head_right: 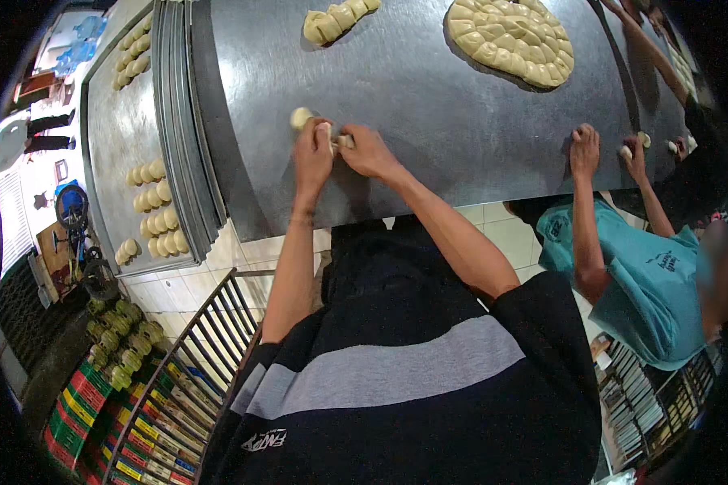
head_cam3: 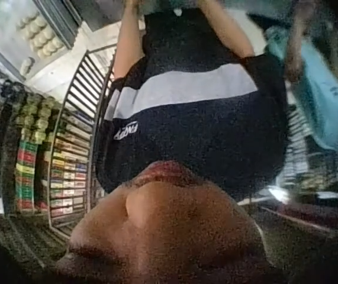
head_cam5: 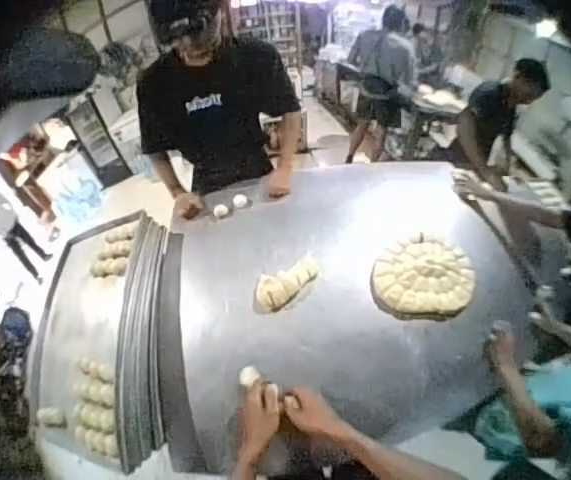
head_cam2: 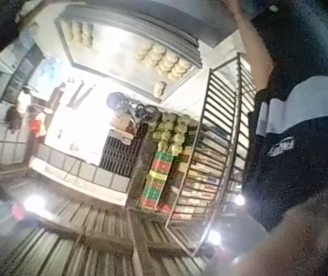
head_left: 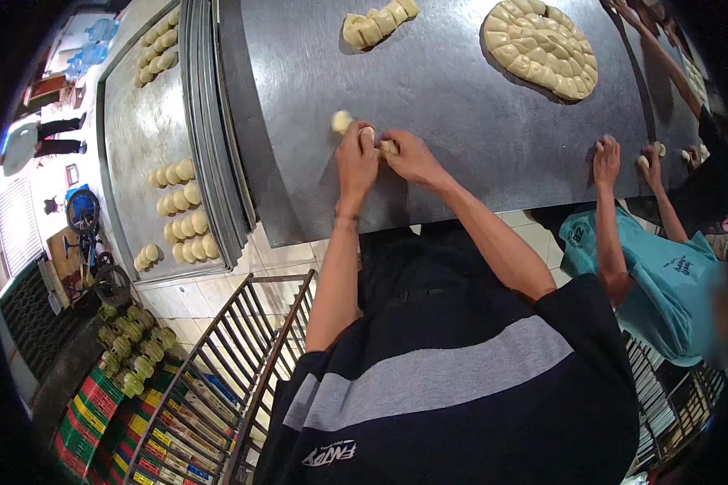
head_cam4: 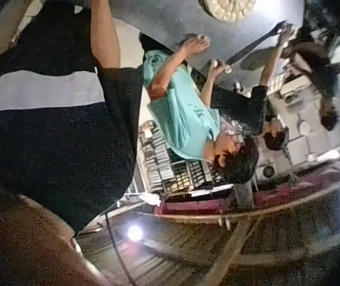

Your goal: Shaping individual pieces of dough into small rolls and arranging them on metal baking trays.

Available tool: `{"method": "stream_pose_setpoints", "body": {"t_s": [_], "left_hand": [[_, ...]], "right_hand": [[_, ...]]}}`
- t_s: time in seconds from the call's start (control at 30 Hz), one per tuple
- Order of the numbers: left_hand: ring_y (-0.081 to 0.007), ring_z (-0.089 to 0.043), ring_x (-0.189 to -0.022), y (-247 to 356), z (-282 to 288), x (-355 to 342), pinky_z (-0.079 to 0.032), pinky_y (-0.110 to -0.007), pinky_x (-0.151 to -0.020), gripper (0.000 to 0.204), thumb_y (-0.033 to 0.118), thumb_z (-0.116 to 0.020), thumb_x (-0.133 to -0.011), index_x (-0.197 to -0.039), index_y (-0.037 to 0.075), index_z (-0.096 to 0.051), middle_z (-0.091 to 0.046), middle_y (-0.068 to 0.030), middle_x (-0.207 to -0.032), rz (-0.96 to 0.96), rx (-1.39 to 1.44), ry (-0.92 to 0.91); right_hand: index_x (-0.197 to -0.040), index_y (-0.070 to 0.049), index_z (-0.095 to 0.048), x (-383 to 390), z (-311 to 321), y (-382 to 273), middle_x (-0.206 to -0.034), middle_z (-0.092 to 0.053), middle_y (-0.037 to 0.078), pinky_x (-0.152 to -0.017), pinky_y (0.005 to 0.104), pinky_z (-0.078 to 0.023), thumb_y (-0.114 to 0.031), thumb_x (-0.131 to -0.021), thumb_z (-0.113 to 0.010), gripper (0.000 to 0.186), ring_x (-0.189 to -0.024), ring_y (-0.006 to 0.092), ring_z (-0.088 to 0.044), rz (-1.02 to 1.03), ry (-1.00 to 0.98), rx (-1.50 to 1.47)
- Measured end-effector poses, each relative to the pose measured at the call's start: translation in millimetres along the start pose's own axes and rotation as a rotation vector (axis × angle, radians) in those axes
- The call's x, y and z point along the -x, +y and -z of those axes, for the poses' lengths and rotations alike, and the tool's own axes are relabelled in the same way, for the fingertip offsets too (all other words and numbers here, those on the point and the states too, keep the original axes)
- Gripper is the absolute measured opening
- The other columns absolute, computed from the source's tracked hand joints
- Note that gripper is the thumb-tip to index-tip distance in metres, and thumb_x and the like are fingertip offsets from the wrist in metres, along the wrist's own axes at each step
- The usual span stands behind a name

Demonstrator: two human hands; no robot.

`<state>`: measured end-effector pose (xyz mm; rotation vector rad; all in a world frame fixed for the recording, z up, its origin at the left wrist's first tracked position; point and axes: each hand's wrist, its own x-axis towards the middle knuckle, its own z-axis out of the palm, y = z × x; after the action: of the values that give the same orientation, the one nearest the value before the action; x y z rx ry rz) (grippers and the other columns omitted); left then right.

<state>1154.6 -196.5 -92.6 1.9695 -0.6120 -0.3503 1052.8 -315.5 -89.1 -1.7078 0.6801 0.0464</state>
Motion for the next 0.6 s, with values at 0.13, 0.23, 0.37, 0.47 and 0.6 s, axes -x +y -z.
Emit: {"method": "stream_pose_setpoints", "body": {"t_s": [0.13,0.23,0.37,0.47,0.6], "left_hand": [[-0.0139,-0.062,-0.083,-25.8,1.4,-24.4,-0.050,-0.031,-0.077,0.025,0.020,-0.052,-0.110,-0.120,0.000,-0.062,-0.069,-0.0087,-0.093,0.304,0.195,-0.048],[-0.0144,-0.062,-0.090,-34.7,20.6,6.4,-0.050,-0.032,-0.081,0.024,0.020,-0.053,-0.109,-0.119,0.000,-0.061,-0.067,-0.0099,-0.099,0.066,0.409,0.056],[-0.0288,-0.057,-0.099,-47.6,63.5,67.4,-0.045,-0.041,-0.089,0.024,0.024,-0.059,-0.105,-0.110,0.001,-0.060,-0.061,-0.0144,-0.108,-0.054,-0.358,0.060],[-0.0363,-0.048,-0.113,-70.9,77.8,65.6,-0.035,-0.051,-0.098,0.031,0.032,-0.058,-0.101,-0.110,0.002,-0.060,-0.055,-0.0180,-0.119,-0.074,-0.907,-0.058],[-0.0368,-0.049,-0.110,-88.5,56.2,27.1,-0.035,-0.053,-0.096,0.027,0.026,-0.055,-0.099,-0.112,0.003,-0.059,-0.054,-0.0174,-0.116,-0.188,-0.851,0.294]], "right_hand": [[-0.119,-0.003,-0.063,47.7,43.5,23.8,-0.101,-0.070,0.023,-0.080,0.0471,-0.053,-0.021,-0.096,-0.072,0.031,-0.093,0.0400,-0.069,-0.073,0.018,0.376],[-0.120,-0.005,-0.055,94.9,75.8,57.6,-0.092,-0.066,0.020,-0.078,0.0437,-0.052,-0.018,-0.098,-0.069,0.029,-0.085,0.0336,-0.068,-0.172,0.162,0.094],[-0.114,-0.004,-0.052,108.0,81.3,83.0,-0.097,-0.061,0.016,-0.083,0.0450,-0.047,-0.017,-0.103,-0.061,0.019,-0.090,0.0309,-0.062,0.008,0.215,0.306],[-0.111,-0.011,-0.057,52.5,64.9,79.9,-0.118,-0.054,0.010,-0.095,0.0450,-0.030,-0.023,-0.096,-0.067,0.022,-0.111,0.0272,-0.050,0.327,0.055,1.004],[-0.113,-0.011,-0.061,-15.5,25.8,68.3,-0.107,-0.060,0.009,-0.092,0.0458,-0.034,-0.026,-0.096,-0.068,0.023,-0.105,0.0278,-0.055,0.462,0.409,0.797]]}}
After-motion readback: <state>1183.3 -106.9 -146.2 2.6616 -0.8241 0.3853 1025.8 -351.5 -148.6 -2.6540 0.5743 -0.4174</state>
